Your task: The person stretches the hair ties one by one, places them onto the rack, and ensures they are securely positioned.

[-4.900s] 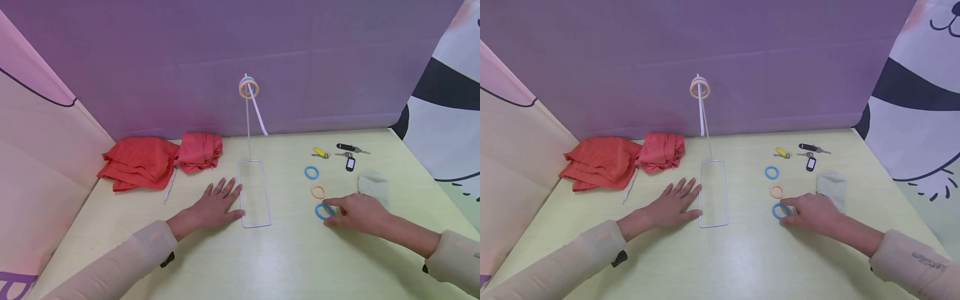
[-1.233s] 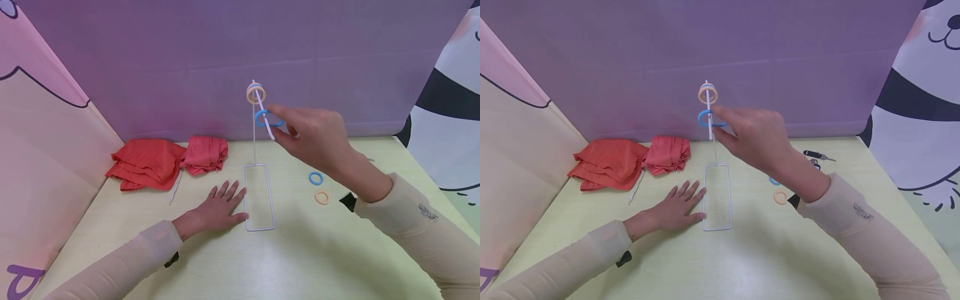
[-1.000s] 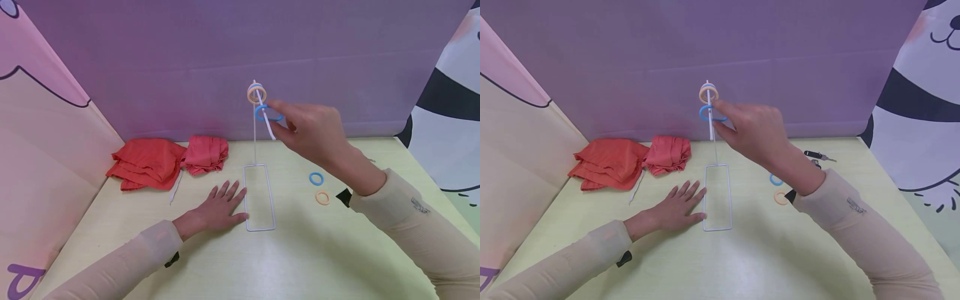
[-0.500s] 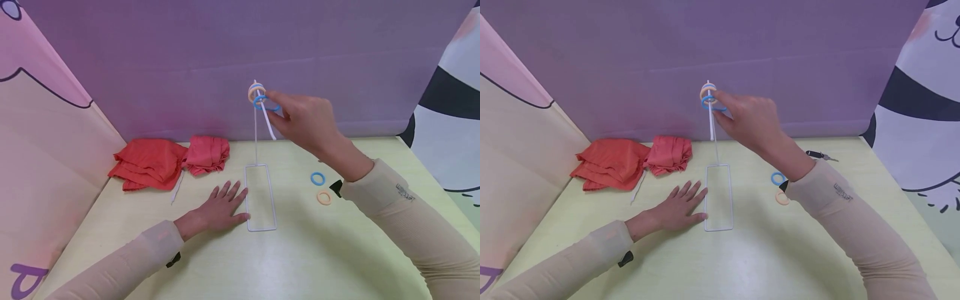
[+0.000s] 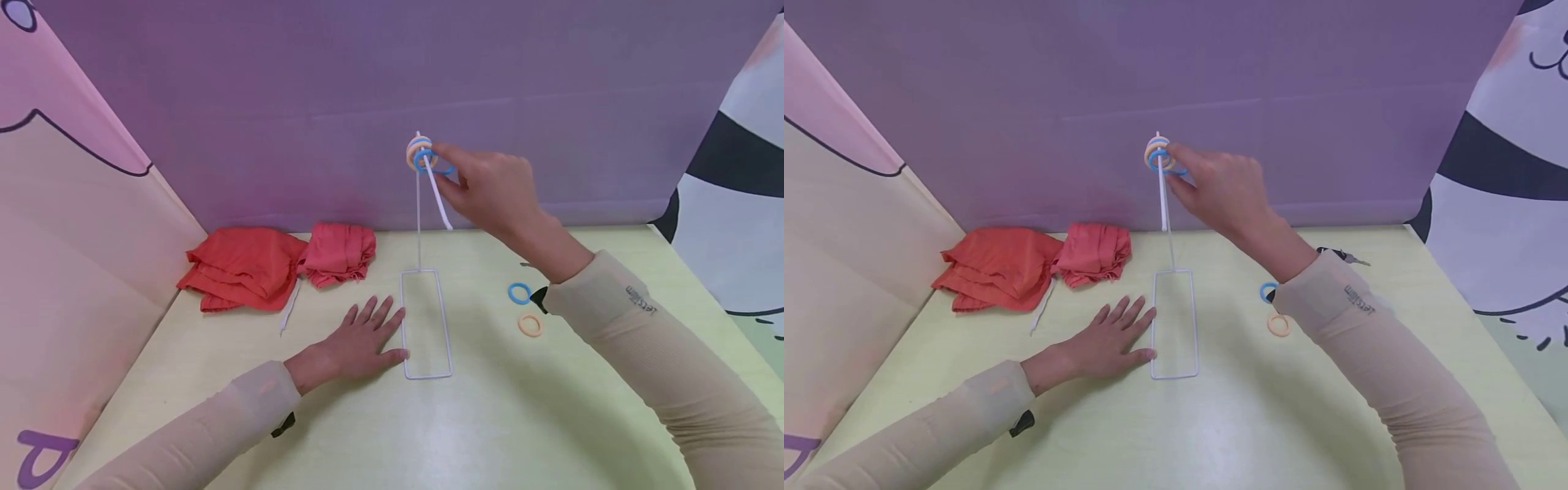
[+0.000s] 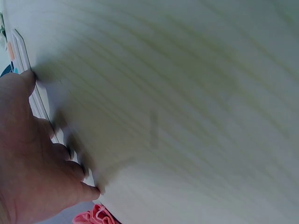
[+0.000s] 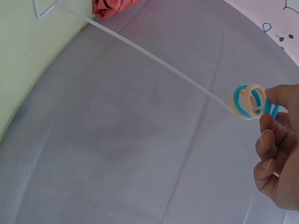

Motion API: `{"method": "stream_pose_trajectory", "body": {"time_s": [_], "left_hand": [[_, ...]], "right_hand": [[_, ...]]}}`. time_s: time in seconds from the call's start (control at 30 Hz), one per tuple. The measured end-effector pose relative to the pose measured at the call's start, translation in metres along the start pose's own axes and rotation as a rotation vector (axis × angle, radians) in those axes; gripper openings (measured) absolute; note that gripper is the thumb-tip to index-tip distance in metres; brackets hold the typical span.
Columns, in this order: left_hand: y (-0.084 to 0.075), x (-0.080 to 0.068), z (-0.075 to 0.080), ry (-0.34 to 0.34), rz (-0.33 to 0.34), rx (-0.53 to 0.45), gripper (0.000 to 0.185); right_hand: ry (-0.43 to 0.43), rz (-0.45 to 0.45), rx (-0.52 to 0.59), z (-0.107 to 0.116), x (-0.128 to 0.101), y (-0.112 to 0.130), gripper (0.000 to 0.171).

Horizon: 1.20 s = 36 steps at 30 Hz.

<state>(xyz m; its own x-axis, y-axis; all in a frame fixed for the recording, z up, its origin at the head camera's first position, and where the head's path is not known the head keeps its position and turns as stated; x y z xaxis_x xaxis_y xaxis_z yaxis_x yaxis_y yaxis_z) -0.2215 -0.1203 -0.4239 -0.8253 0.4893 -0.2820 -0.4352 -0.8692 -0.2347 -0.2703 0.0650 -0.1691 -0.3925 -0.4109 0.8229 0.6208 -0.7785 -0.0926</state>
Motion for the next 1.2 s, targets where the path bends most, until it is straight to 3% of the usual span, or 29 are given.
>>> {"method": "stream_pose_trajectory", "body": {"time_s": [0.77,1.1,1.2], "left_hand": [[-0.001,-0.004,0.003,-0.012,0.001,0.007,0.084],[-0.002,-0.001,0.004,-0.003,-0.001,0.007,0.083],[-0.001,0.0,0.004,-0.005,0.004,0.018,0.084]], "right_hand": [[0.048,-0.077,-0.038,-0.009,0.007,-0.006,0.028],[0.134,-0.086,-0.04,-0.001,-0.002,-0.013,0.042],[0.22,-0.113,-0.01,0.003,-0.012,-0.016,0.049]]}}
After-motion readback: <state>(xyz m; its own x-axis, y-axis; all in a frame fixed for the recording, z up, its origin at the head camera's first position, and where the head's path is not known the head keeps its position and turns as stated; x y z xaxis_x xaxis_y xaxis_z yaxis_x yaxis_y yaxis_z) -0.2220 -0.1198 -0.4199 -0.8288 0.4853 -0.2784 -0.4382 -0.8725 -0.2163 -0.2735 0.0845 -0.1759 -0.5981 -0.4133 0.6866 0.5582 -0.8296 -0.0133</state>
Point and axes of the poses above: each hand's wrist, its own x-axis towards the middle knuckle, its own z-axis out of the back of the hand, y = z × x, the point moved 7 cm from there along x, towards the middle knuckle, and after that the axes turned 3 degrees about -x, right-handed, at the moved point
